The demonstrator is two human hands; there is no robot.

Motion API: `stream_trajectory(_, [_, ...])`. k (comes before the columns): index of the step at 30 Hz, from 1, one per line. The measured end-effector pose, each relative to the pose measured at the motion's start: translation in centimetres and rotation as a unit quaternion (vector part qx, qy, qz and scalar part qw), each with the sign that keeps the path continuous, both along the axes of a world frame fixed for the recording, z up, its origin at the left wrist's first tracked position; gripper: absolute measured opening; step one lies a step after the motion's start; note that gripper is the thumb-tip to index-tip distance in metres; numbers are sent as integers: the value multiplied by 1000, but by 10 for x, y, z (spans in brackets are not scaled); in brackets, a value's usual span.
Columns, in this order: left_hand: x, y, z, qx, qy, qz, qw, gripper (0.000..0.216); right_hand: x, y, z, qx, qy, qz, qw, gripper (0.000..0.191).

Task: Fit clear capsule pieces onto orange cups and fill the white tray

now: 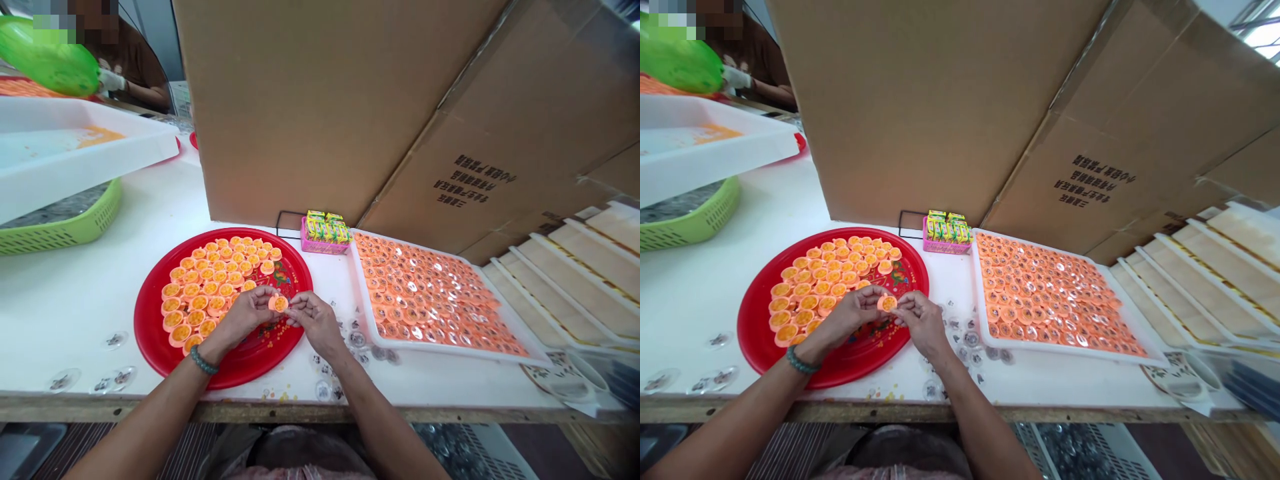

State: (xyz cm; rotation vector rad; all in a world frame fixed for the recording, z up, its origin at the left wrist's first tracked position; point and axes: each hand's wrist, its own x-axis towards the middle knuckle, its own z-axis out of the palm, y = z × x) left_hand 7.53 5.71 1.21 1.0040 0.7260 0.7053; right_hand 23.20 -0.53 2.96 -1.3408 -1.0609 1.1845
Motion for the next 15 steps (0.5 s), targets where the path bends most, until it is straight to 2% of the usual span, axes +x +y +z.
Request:
stream_trajectory(6, [-1, 0, 2, 9, -3, 1, 1000, 39, 0, -2, -3, 49, -15, 1, 999, 15])
stream_trajectory(11, [-1, 0, 1, 5, -6, -6, 1000, 37, 2, 0, 0, 21, -19, -9, 1000, 11])
stream_trajectory(15, [0, -2, 4, -18, -13, -5, 1000, 35, 5, 3, 3, 14, -27, 16, 999, 10])
